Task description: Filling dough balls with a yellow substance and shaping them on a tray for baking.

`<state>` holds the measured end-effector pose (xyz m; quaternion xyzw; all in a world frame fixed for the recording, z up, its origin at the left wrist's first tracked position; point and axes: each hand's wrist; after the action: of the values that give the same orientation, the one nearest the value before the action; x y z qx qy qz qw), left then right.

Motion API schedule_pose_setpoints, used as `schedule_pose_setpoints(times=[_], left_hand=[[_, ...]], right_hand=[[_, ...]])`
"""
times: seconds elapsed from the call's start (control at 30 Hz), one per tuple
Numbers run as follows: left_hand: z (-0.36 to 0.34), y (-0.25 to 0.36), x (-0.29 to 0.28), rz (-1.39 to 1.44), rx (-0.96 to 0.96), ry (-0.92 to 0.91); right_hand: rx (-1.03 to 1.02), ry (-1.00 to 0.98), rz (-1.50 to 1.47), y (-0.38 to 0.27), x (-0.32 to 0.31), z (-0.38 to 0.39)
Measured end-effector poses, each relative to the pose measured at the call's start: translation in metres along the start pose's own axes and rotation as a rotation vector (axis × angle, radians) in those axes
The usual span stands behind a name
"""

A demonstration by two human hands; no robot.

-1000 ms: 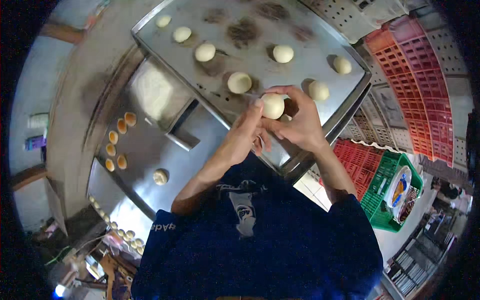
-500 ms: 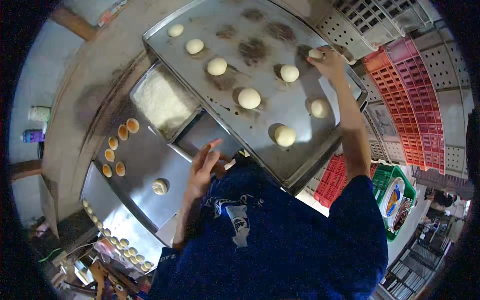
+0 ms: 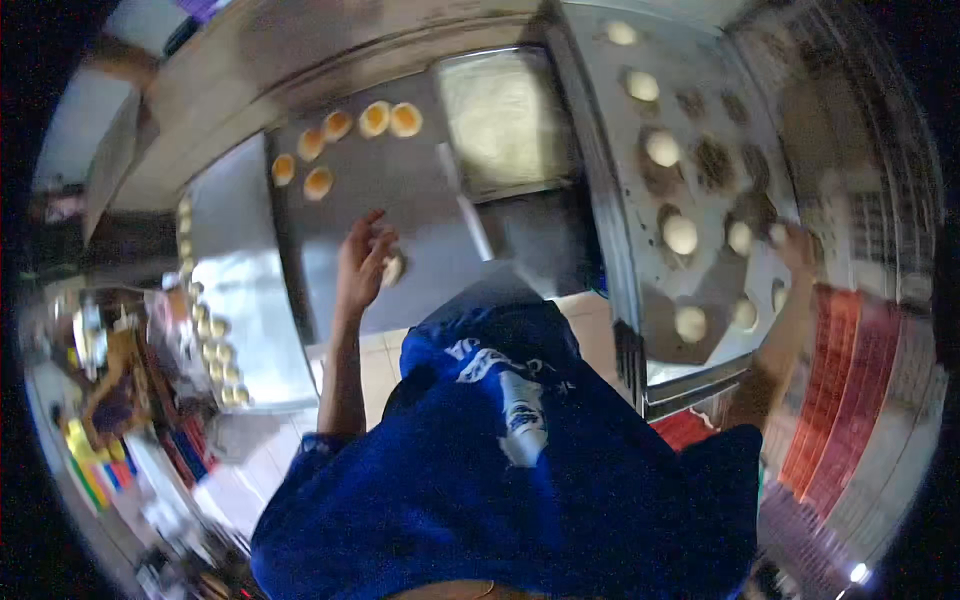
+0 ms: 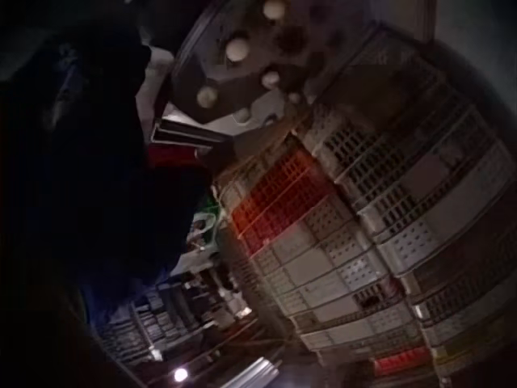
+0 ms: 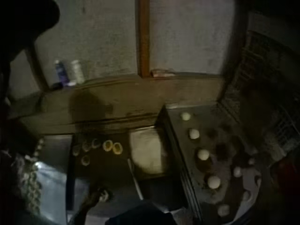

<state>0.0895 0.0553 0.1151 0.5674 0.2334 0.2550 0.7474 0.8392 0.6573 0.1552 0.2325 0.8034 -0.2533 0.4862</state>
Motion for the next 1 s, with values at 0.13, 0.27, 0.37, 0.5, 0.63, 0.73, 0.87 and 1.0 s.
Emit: schedule_pose_setpoints(times=[0.13,0.27,0.37,0.5,0.63,0.73,0.87,1.0], left_hand=[[-0.021,-0.040,-0.063,-0.406,0.026,0.184],[-0.061,-0.085,-0.095,-0.968,-0.046,0.449],[-0.084,-0.102,-0.113,-1.031,-0.004,0.835],[-0.136,-0.096,-0.147,-0.917,-0.268,0.629],[-0.148,-0.151,-0.172,-0.527,0.098,0.728],[-0.156,-0.118,-0.136,0.080,0.196,0.555],[-0.106,-0.007,-0.054,0.865,0.096,0.242],[-0.036,0.070,0.008,1.078,-0.033,-0.156]], right_hand=[[-0.324,-0.120,0.514,-0.037,0.050,-0.010],[-0.421,-0.035,0.544,-0.055,0.054,-0.034],[-0.077,-0.042,0.622,-0.077,0.043,-0.029],[0.311,-0.053,0.720,-0.137,0.019,-0.036],[0.534,0.185,0.019,-0.446,-0.007,-0.139],[0.537,0.150,-0.193,-0.568,0.007,-0.151],[0.716,-0.065,-0.804,-0.654,0.064,-0.150],[0.881,-0.310,-1.477,-0.707,0.104,-0.141]])
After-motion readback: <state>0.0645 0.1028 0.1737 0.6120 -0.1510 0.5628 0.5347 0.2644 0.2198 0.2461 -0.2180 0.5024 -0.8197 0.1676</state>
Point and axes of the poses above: each hand's wrist, its own z-axis away from the middle knuckle, its own x-axis out of the palm, y = z × x, and after that the axes turned 4 degrees about y, right-handed
